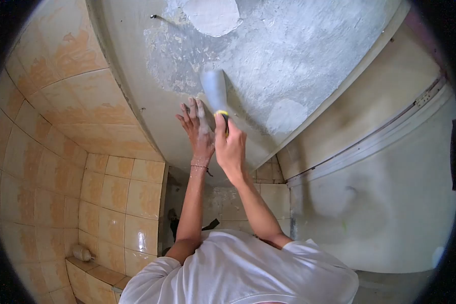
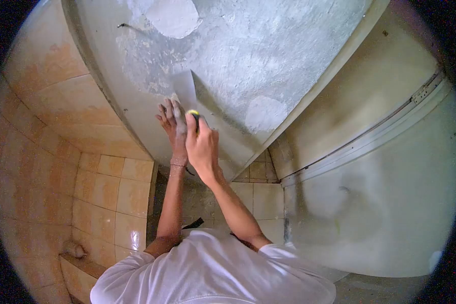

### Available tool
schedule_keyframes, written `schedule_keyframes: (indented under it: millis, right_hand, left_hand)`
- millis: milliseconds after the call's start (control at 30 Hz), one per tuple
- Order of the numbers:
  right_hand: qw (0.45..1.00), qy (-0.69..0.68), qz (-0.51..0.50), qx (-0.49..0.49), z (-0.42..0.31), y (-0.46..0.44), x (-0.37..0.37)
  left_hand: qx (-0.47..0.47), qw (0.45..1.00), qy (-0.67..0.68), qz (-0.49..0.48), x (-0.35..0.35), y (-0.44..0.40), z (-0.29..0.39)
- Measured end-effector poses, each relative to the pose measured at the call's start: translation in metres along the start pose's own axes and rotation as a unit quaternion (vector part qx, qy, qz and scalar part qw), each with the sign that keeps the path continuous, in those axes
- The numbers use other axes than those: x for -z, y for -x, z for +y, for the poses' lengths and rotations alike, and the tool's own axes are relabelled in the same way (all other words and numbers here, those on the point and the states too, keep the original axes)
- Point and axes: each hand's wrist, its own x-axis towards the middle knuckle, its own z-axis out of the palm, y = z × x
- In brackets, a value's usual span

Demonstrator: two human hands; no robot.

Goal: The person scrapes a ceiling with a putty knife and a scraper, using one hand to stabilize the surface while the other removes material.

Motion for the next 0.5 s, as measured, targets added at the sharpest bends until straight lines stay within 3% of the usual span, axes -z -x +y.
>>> schedule_keyframes:
  millis: [67,200,367,500]
  right_hand:
    - [1.000,0.011,-0.006,0.016,-0.014,-0.013,-0.008]
    - [1.000,0.018,-0.001,-0.014,-0.015,-0.001,-0.005]
    - [0.999,0.003,0.020,0.032,-0.019,-0.007,-0.012]
    - [1.000,0.019,-0.010,-0.009,-0.016,-0.002,-0.008]
  left_hand:
    - [-0.018,0.998,-0.054,0.012,-0.009,0.003,-0.008]
    - [-0.011,0.999,-0.021,0.026,-0.006,0.000,-0.002]
    - [-0.007,0.999,-0.024,0.027,-0.006,0.000,-0.002]
    - [-0.015,0.999,-0.008,0.031,-0.005,0.000,-0.001]
